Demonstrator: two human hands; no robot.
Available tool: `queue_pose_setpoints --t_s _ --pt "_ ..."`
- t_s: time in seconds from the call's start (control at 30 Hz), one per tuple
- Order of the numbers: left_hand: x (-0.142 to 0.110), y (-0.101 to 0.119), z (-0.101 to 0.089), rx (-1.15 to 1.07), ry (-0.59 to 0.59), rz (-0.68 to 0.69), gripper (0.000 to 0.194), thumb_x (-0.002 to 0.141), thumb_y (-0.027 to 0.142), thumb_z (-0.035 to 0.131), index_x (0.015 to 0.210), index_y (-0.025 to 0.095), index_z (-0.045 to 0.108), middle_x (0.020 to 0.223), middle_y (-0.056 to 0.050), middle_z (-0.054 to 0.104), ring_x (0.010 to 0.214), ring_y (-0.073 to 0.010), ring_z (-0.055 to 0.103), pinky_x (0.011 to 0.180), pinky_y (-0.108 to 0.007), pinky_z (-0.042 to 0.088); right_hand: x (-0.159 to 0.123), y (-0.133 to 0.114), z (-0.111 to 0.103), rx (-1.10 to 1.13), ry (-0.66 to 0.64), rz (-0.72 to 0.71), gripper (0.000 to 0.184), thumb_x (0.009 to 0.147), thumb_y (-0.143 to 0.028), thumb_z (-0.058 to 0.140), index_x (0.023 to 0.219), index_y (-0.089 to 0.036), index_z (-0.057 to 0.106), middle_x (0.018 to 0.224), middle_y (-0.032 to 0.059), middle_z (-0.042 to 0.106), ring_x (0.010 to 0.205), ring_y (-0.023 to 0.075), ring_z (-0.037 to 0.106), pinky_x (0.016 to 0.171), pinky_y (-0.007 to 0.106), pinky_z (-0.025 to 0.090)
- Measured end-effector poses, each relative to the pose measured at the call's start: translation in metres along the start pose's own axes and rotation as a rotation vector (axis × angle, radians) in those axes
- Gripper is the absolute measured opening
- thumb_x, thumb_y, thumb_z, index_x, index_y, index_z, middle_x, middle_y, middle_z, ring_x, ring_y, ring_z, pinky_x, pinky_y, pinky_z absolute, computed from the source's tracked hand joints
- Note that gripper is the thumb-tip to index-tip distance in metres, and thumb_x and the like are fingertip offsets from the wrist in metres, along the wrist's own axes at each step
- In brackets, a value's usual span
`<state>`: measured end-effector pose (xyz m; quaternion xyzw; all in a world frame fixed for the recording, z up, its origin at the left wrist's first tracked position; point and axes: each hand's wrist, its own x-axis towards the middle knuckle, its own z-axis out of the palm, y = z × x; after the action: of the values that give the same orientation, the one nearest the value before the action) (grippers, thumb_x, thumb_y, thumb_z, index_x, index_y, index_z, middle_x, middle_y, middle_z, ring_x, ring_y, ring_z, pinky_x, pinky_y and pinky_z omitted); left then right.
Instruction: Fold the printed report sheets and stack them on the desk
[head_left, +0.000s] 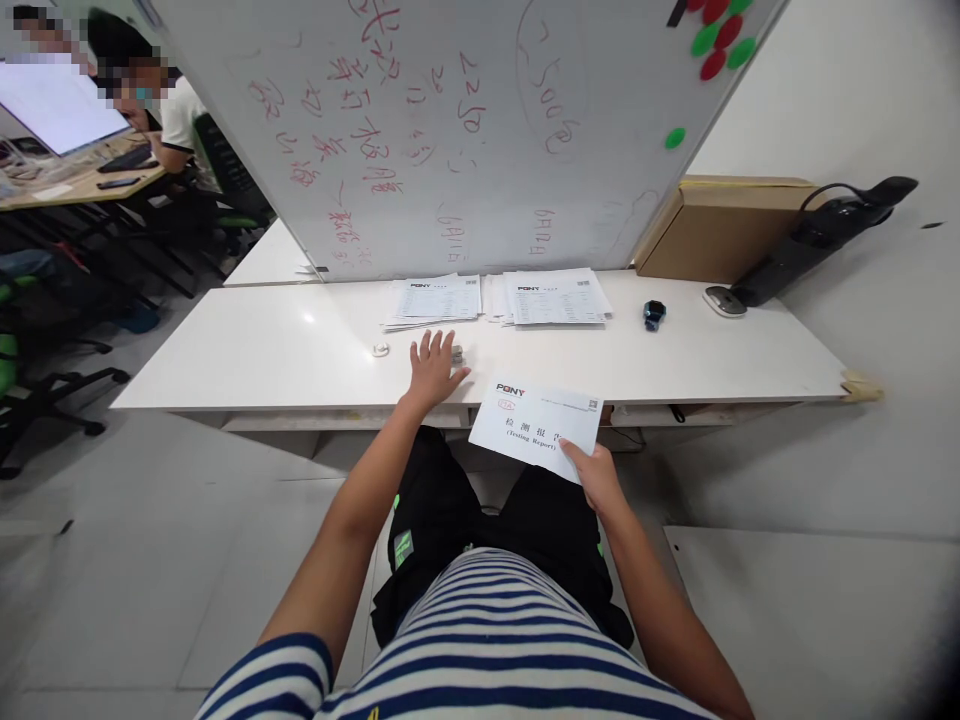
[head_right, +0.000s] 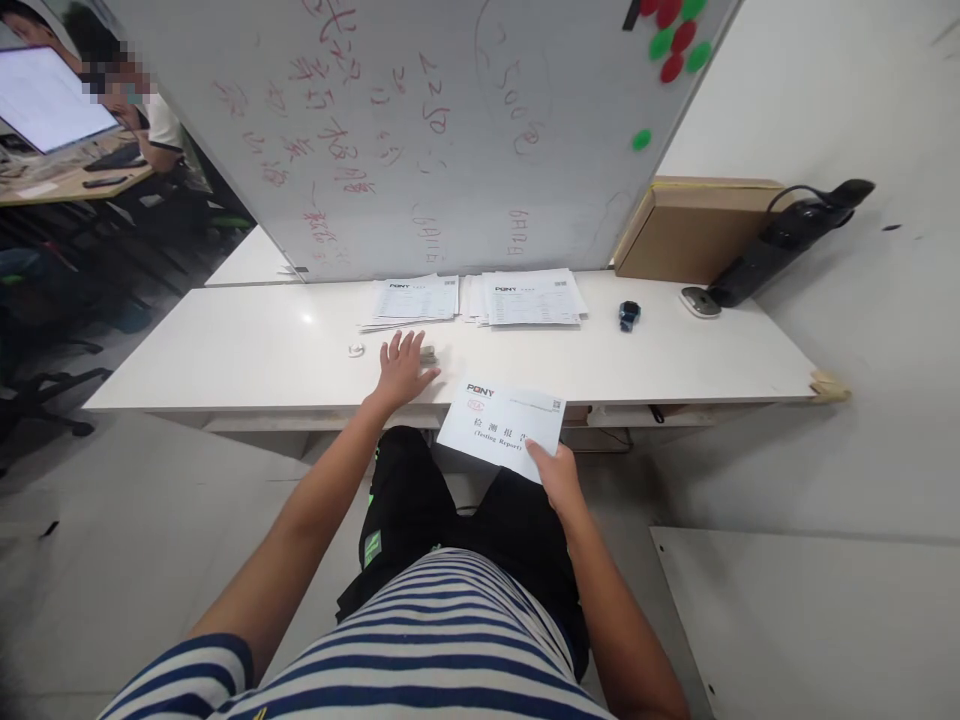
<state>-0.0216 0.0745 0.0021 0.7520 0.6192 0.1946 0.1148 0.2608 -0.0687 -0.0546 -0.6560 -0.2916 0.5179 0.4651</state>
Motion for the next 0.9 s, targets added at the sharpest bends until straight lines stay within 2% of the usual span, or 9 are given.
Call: queue_pose_setpoints --t_s 0.03,0.1,0.17,0.27,0.4,0.53,0.67,0.77,0.9 --pt "0.006 -0.007 0.002 0.083 -0.033 -0.013 0.065 0.086 0.053 0.047 0.141 0.021 0.032 0.147 -0.014 0.034 0.14 -0.0341 0.018 0.11 -0.052 0.019 -0.001 0.001 0.001 0.049 0.0 0.021 0.04 0.066 -0.035 0.074 0.099 -0.012 0.069 0.107 0.012 0.07 0.095 0.0282 0.068 0.082 0.038 0.055" --pt "0.013 -0.018 0.008 0.175 -0.058 -0.027 0.053 0.091 0.049 0.037 0.136 0.021 0.039 0.139 -0.014 0.043 0.133 -0.0321 0.031 0.107 -0.05 0.024 0.0 0.0 0.003 0.122 -0.007 0.045 0.037 0.065 -0.03 0.075 0.097 -0.012 0.069 0.106 0.0118 0.07 0.095 0.0279 0.068 0.082 0.038 0.055" --pt "0.015 -0.024 0.014 0.206 -0.048 -0.021 0.043 0.094 0.045 0.029 0.126 0.022 0.047 0.127 -0.012 0.051 0.12 -0.0296 0.043 0.102 -0.047 0.031 0.001 -0.003 0.005 0.159 -0.021 0.056 0.036 0.063 -0.027 0.075 0.095 -0.012 0.069 0.106 0.0114 0.071 0.095 0.0275 0.068 0.083 0.037 0.055" --pt "0.012 -0.027 0.016 0.184 -0.051 0.014 0.041 0.096 0.043 0.022 0.113 0.024 0.054 0.114 -0.009 0.057 0.108 -0.0274 0.049 0.093 -0.045 0.037 0.006 -0.009 0.013 0.156 -0.052 0.07 0.034 0.063 -0.026 0.075 0.094 -0.012 0.07 0.104 0.0109 0.071 0.094 0.027 0.068 0.083 0.037 0.056" --pt "0.007 -0.026 0.01 0.118 -0.071 0.044 0.041 0.096 0.041 0.02 0.103 0.025 0.056 0.108 -0.007 0.059 0.102 -0.025 0.049 0.091 -0.042 0.037 0.011 -0.012 0.029 0.121 -0.095 0.065 0.032 0.062 -0.025 0.074 0.091 -0.012 0.071 0.102 0.0111 0.072 0.094 0.0271 0.068 0.083 0.036 0.055" --pt "0.009 -0.023 0.004 0.032 -0.073 0.023 0.043 0.096 0.041 0.018 0.101 0.024 0.058 0.106 -0.005 0.062 0.103 -0.023 0.051 0.102 -0.045 0.029 0.018 -0.013 0.045 0.113 -0.11 0.046 0.034 0.062 -0.026 0.074 0.092 -0.012 0.071 0.102 0.0112 0.072 0.095 0.0273 0.068 0.082 0.036 0.055" --pt "0.023 -0.017 -0.001 -0.05 -0.032 -0.007 0.049 0.095 0.047 0.015 0.106 0.027 0.058 0.113 -0.004 0.062 0.113 -0.0229 0.049 0.112 -0.05 0.012 0.024 -0.012 0.053 0.094 -0.123 0.021 0.035 0.063 -0.028 0.072 0.094 -0.011 0.071 0.1 0.0117 0.072 0.092 0.0275 0.068 0.081 0.037 0.055" --pt "0.038 -0.011 -0.003 -0.047 -0.019 -0.021 0.053 0.095 0.049 0.012 0.106 0.027 0.059 0.116 -0.006 0.062 0.119 -0.0245 0.046 0.112 -0.051 0.011 0.025 -0.01 0.058 0.095 -0.128 0.018 0.034 0.064 -0.028 0.071 0.094 -0.011 0.071 0.101 0.0119 0.072 0.092 0.027 0.069 0.08 0.037 0.055" --pt "0.055 -0.005 0.003 -0.012 -0.08 -0.044 0.057 0.093 0.052 0.012 0.114 0.024 0.058 0.127 -0.011 0.056 0.131 -0.029 0.034 0.112 -0.053 0.012 0.017 -0.011 0.061 0.113 -0.123 0.019 0.032 0.063 -0.027 0.071 0.091 -0.011 0.071 0.1 0.0122 0.072 0.091 0.0275 0.068 0.078 0.037 0.056"
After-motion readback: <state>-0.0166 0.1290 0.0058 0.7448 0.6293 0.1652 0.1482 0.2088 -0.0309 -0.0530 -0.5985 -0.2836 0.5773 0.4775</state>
